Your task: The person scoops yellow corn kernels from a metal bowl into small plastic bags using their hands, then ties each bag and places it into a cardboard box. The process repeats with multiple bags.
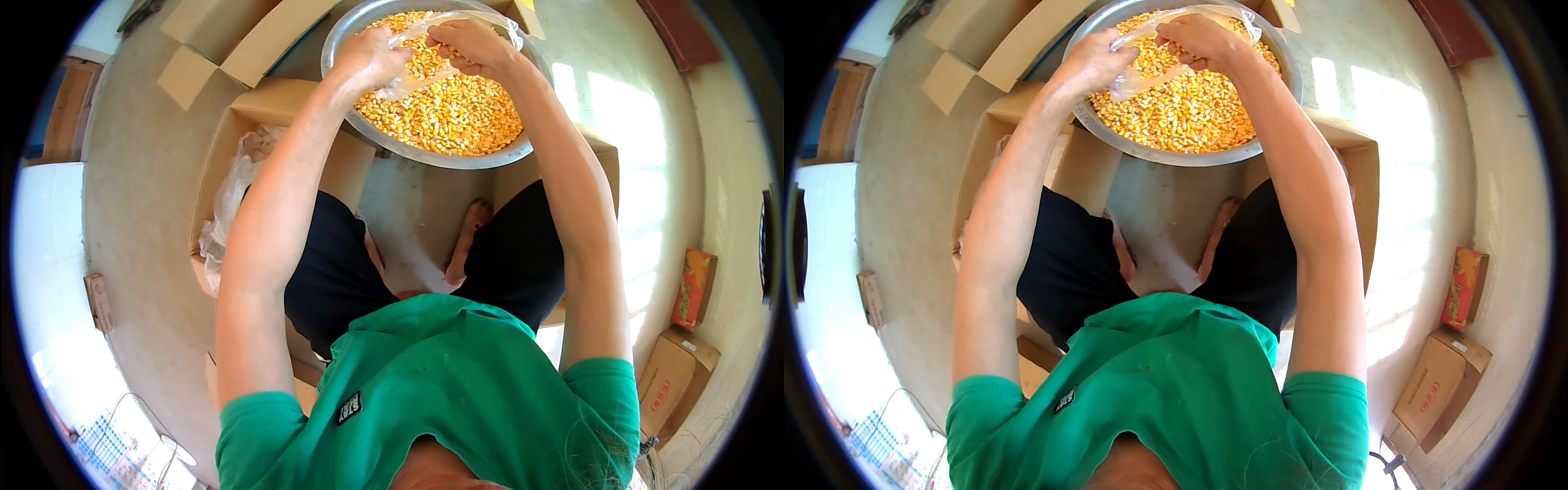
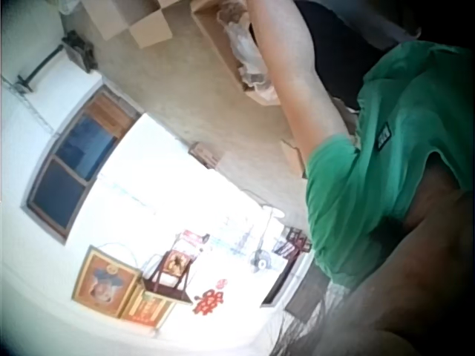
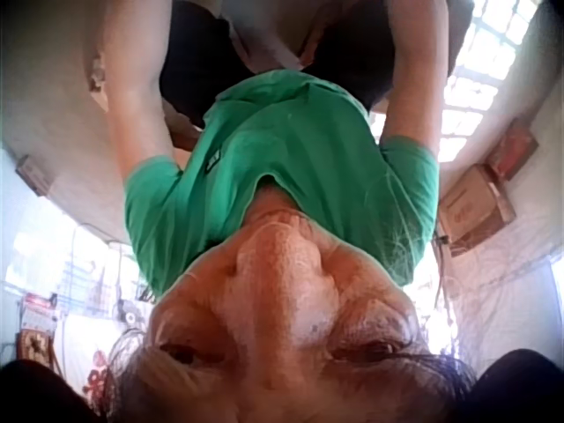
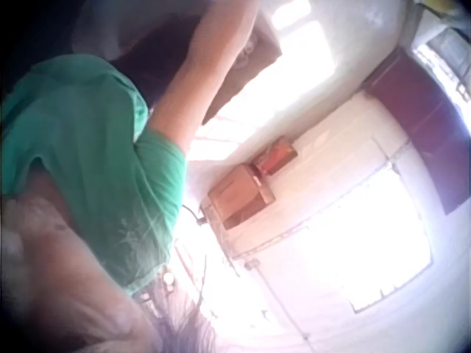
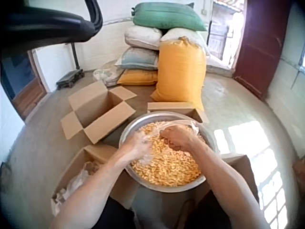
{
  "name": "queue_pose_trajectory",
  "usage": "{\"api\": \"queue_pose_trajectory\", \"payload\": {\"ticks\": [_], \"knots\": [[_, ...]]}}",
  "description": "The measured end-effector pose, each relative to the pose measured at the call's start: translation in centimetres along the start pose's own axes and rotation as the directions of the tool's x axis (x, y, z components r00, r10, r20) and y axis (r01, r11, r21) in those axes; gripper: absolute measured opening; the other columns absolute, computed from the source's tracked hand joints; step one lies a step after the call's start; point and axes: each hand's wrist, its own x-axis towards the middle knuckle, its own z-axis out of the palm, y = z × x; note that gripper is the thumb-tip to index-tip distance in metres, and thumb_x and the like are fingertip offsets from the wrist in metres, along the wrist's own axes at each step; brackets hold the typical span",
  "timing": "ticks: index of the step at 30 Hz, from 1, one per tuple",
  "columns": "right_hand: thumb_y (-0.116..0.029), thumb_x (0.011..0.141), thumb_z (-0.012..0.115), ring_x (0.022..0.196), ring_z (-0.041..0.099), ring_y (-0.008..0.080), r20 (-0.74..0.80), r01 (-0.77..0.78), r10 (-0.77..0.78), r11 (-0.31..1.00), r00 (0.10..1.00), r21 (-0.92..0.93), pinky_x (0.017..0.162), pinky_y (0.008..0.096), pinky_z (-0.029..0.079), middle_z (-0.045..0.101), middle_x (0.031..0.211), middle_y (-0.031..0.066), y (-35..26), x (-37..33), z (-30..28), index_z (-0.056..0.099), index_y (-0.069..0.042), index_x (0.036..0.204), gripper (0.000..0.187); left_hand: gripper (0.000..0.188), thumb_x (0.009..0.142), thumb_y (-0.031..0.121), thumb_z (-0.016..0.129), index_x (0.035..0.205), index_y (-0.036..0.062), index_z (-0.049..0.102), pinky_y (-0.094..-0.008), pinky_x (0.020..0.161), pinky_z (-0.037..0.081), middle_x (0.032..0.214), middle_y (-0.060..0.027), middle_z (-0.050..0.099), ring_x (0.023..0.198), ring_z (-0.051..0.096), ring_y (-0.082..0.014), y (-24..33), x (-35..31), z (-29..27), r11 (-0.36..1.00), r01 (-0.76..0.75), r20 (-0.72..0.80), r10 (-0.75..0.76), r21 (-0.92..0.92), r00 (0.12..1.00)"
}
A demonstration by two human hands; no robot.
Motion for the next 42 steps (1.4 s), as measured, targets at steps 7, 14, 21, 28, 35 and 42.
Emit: {"api": "queue_pose_trajectory", "payload": {"ticks": [7, 14, 21, 28, 35, 42], "knots": [[-0.027, 0.09, 0.053, 0.055, 0.048, 0.0073, -0.117, -0.066, 0.082, 0.989, 0.99, 0.133, 0.046, 0.0221, 0.037, 0.053, 0.067, -0.0015, 3.1, 7.0, 0.7, 0.062, -0.006, 0.085, 0.023, 0.042, 0.083, 0.034, 0.059, 0.108, 0.0003, 0.062, -0.0404, 0.085, 0.048, 0.098, -0.0226, 0.067, 0.095, 0.065, -0.0328, 0.4, -0.4, -0.2, 0.997, -0.007, 0.011, 0.008, -0.072, 1.0], [-0.044, 0.092, 0.038, 0.1, 0.062, 0.0346, -0.171, 0.113, -0.534, 0.458, 0.828, -0.882, 0.089, 0.0462, 0.047, 0.065, 0.109, 0.0166, 2.3, 6.0, 0.3, 0.065, -0.017, 0.112, 0.044, 0.043, 0.088, 0.033, 0.058, 0.114, -0.0007, 0.059, -0.036, 0.074, 0.051, 0.093, -0.0181, 0.067, 0.084, 0.066, -0.026, -0.3, 0.0, -0.1, 0.999, -0.049, -0.023, 0.049, 0.009, 0.999], [-0.043, 0.091, 0.042, 0.099, 0.062, 0.0351, -0.444, 0.037, -0.425, 0.754, 0.789, -0.656, 0.09, 0.045, 0.045, 0.066, 0.105, 0.0199, 7.2, 10.6, -1.8, 0.067, -0.011, 0.108, 0.044, 0.041, 0.089, 0.033, 0.056, 0.111, -0.0022, 0.057, -0.0346, 0.063, 0.052, 0.086, -0.0146, 0.065, 0.072, 0.064, -0.0212, -1.3, 1.0, 0.4, 0.997, -0.065, -0.037, 0.064, -0.047, 0.997], [-0.034, 0.089, 0.051, 0.081, 0.065, 0.0246, -0.454, 0.147, -0.364, 0.883, 0.813, -0.445, 0.071, 0.0395, 0.051, 0.067, 0.084, 0.013, 5.8, 6.1, -2.6, 0.068, -0.002, 0.092, 0.036, 0.046, 0.086, 0.034, 0.056, 0.11, -0.0057, 0.059, -0.0392, 0.085, 0.047, 0.1, -0.0247, 0.065, 0.093, 0.065, -0.0326, 0.3, 0.3, -0.1, 0.999, 0.008, 0.007, -0.008, -0.052, 1.0], [-0.026, 0.092, 0.053, 0.08, 0.066, 0.0208, -0.247, 0.337, -0.333, 0.941, 0.91, -0.031, 0.058, 0.0305, 0.054, 0.063, 0.083, 0.0083, 4.7, 3.2, -2.9, 0.064, 0.002, 0.093, 0.031, 0.047, 0.088, 0.038, 0.054, 0.106, -0.0047, 0.06, -0.0382, 0.079, 0.048, 0.093, -0.0228, 0.066, 0.086, 0.066, -0.0301, 1.0, 0.5, 0.1, 0.999, 0.0, -0.004, 0.0, -0.051, 1.0], [-0.03, 0.091, 0.051, 0.068, 0.062, 0.0136, -0.032, 0.304, -0.306, 0.951, 0.951, -0.057, 0.055, 0.0258, 0.049, 0.063, 0.078, 0.0043, 2.0, -1.3, -3.6, 0.064, -0.003, 0.087, 0.03, 0.043, 0.091, 0.037, 0.049, 0.102, -0.0028, 0.061, -0.0376, 0.07, 0.049, 0.084, -0.0188, 0.067, 0.075, 0.065, -0.0274, 0.9, 0.3, 0.6, 0.992, -0.02, -0.083, 0.01, -0.121, 0.996]]}}
